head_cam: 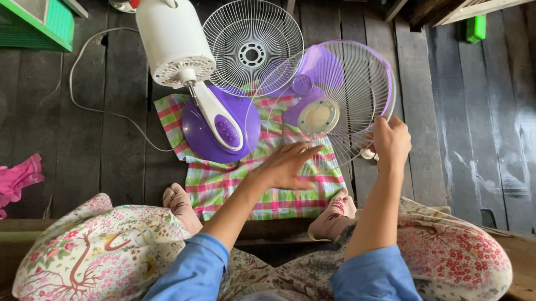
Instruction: The person disassembles a purple and white table fan. They use a screwdriver to remove the front grille, then detach the fan blades and the rear grille, placing the parts on a checkered cloth.
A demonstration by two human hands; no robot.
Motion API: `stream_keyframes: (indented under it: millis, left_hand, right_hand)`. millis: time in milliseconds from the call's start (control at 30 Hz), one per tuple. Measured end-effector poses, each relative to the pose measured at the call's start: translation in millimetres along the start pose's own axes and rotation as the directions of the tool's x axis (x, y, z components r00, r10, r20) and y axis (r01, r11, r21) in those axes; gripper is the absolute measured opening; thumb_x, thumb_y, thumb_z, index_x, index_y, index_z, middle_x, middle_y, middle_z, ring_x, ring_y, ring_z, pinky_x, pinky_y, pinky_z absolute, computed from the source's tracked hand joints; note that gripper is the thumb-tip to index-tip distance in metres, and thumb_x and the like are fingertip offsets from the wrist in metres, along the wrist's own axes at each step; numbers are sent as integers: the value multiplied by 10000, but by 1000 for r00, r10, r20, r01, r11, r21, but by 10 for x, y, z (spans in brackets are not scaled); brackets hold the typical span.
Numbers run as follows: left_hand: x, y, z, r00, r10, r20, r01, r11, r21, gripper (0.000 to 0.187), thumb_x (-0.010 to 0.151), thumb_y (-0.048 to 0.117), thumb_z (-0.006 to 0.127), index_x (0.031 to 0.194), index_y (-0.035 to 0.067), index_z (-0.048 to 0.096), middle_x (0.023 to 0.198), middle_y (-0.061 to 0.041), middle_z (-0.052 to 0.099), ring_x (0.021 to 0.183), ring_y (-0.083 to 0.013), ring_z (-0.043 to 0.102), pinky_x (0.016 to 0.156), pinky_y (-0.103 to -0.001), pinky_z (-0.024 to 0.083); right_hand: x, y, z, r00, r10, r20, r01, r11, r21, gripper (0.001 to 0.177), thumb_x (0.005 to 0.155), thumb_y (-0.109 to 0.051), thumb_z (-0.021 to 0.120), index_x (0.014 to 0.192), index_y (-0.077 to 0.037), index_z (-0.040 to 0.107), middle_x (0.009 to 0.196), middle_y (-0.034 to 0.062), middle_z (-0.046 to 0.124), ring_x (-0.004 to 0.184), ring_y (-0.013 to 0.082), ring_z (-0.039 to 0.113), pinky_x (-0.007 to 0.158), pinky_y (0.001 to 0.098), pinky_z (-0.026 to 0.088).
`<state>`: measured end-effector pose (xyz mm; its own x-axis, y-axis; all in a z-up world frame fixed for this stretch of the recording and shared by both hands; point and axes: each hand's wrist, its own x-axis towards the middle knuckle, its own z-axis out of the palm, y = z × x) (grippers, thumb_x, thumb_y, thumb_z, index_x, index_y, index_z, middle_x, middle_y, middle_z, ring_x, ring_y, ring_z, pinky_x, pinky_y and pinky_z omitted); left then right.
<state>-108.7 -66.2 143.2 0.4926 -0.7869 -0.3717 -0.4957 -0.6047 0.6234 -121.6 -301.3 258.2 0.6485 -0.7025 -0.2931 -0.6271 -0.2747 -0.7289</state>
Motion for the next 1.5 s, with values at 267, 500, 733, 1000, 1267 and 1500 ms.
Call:
stream_keyframes:
  millis: [267, 500, 733, 1000, 1267, 1500]
  left_hand:
    - [106, -604, 648, 885, -134, -446, -203, 750, -629, 1004, 907, 856, 307, 1543, 84, 397, 1519, -257, 436, 1387, -405, 420, 1150, -601, 387]
    - [-657, -941, 506, 211, -665, -716, 625, 655, -425, 890, 814, 351, 826, 1494, 64, 330, 1589, -261, 159, 1498, -484, 223, 1162, -724, 140]
    - [-1294, -1555, 695, 282, -948, -149, 181, 205, -962, 550, 951, 417, 680, 1381, 76, 638, 1248, -129, 732, 1073, -272, 721, 848, -384, 589]
    - [-1737, -1766, 723, 230, -959, -164, 287, 228, -930, 439, 1043, 471, 535, 1302, 173, 727, 1109, -68, 758, 939, -176, 732, 755, -287, 581]
    - [-1930, -1913, 750, 327, -943, -58, -30, 51, -998, 399, 1068, 393, 485, 1298, 114, 655, 966, -174, 769, 778, -245, 770, 671, -335, 593]
    - [-1976, -1903, 696, 287, -958, -30, -29, 22, -999, 404, 1073, 384, 493, 1291, 84, 655, 974, -182, 768, 814, -253, 783, 709, -341, 627]
  right_hand:
    - [71, -306, 177, 955, -46, 294, 148, 930, -336, 348, 955, -310, 580, 1089, -42, 758, 791, 129, 756, 645, 214, 720, 675, 334, 545]
    - [498, 63, 479, 801, 5, 598, 101, 984, -144, 399, 937, -158, 524, 1299, -93, 679, 897, 129, 764, 671, 256, 729, 654, 346, 578]
    - [882, 513, 991, 627, -16, 779, 41, 999, -13, 345, 993, -171, 547, 1275, 2, 644, 989, 188, 731, 823, 245, 744, 690, 388, 645]
    - [760, 970, 1485, 405, 95, 909, -503, 853, 135, 820, 970, -719, 347, 1304, -49, 680, 996, 184, 758, 892, 277, 752, 821, 458, 604]
    - [453, 2454, 2530, 291, -117, 950, 894, 387, -226, 594, 882, -451, 630, 1359, -98, 641, 1344, 105, 645, 1171, 277, 637, 1034, 472, 483]
    - [190, 2987, 2844, 185, -120, 975, 970, -137, -201, 412, 967, -265, 602, 1352, -123, 643, 1526, 61, 500, 1320, 236, 524, 1142, 495, 354]
